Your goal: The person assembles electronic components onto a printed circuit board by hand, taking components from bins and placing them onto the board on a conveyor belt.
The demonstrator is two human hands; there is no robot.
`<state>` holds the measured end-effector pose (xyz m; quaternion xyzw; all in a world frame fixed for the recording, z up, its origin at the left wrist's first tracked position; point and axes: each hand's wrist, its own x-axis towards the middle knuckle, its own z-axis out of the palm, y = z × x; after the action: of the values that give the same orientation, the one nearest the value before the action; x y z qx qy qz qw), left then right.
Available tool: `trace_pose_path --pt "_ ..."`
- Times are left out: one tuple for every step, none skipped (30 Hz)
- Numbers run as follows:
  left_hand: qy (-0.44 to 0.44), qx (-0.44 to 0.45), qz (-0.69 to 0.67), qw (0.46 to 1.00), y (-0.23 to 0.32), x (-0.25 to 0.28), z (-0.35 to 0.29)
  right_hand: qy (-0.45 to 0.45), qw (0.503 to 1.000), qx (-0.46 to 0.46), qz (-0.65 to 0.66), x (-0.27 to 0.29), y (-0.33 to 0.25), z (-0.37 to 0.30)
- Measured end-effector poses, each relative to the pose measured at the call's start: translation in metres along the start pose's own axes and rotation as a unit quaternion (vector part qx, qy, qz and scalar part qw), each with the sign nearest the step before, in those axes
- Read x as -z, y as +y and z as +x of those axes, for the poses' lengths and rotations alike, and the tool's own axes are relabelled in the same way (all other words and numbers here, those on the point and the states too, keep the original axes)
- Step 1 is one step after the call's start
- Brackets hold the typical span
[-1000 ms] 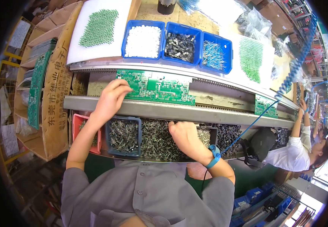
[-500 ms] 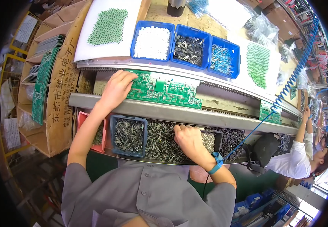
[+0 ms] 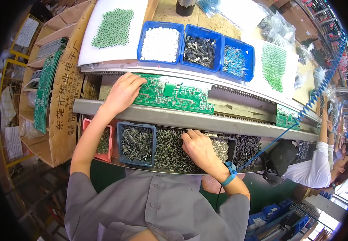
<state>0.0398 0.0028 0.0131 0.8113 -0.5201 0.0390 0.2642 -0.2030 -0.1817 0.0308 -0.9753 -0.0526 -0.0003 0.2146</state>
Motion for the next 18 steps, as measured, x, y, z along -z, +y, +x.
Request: trace_pose_path --pt "-0.004 -0.004 0.002 1.000 0.000 0.001 0.001 0.000 1.000 0.000 0.000 -0.001 0.000 -0.001" --pt "-0.008 -0.007 0.004 1.000 0.001 0.002 0.001 0.000 1.000 -0.002 0.009 -0.002 0.001 -0.002" --pt "-0.009 -0.007 0.004 1.000 0.001 0.003 0.003 0.001 1.000 -0.003 0.018 -0.003 0.001 -0.002" --pt "-0.023 -0.012 0.012 1.000 0.001 0.004 0.004 0.001 1.000 -0.004 0.018 -0.003 0.001 -0.003" --pt "-0.037 -0.017 0.019 0.999 0.000 0.004 0.005 0.001 1.000 -0.009 0.030 -0.003 0.001 -0.003" --pt "-0.037 -0.017 0.019 0.999 -0.001 0.004 0.006 0.001 0.999 -0.013 0.042 -0.002 0.000 -0.003" --pt "-0.041 -0.025 0.021 0.999 -0.003 0.003 0.007 0.001 0.999 -0.014 0.042 0.000 0.000 -0.003" --pt "-0.046 -0.032 0.023 0.998 -0.004 0.002 0.008 -0.001 0.999 -0.010 0.046 0.003 0.000 -0.002" --pt "-0.046 -0.032 0.023 0.998 -0.006 0.003 0.010 -0.003 0.999 -0.005 0.050 0.005 0.000 -0.001" --pt "-0.055 -0.034 0.016 0.998 -0.007 0.003 0.011 -0.003 0.999 -0.005 0.050 0.006 0.002 0.000" --pt "-0.063 -0.036 0.009 0.997 -0.009 0.003 0.011 0.009 0.998 0.000 0.064 0.008 0.003 0.001" --pt "-0.063 -0.037 0.009 0.997 -0.010 0.003 0.012 0.023 0.997 0.003 0.077 0.009 0.005 0.002" --pt "-0.068 -0.036 0.000 0.997 -0.011 0.002 0.012 0.023 0.997 0.003 0.076 0.012 0.006 0.005" --pt "-0.073 -0.035 -0.008 0.997 -0.012 0.002 0.012 0.036 0.996 -0.001 0.083 0.016 0.007 0.008" --pt "-0.073 -0.036 -0.009 0.997 -0.012 0.002 0.012 0.049 0.995 -0.007 0.089 0.021 0.007 0.011" --pt "-0.072 -0.034 -0.008 0.997 -0.012 0.002 0.012 0.062 0.993 -0.010 0.101 0.025 0.010 0.015" --pt "-0.071 -0.031 -0.007 0.997 -0.012 0.002 0.012 0.069 0.992 -0.014 0.106 0.026 0.015 0.019" --pt "-0.070 -0.033 -0.009 0.997 -0.010 0.001 0.012 0.077 0.991 -0.019 0.110 0.027 0.021 0.022"
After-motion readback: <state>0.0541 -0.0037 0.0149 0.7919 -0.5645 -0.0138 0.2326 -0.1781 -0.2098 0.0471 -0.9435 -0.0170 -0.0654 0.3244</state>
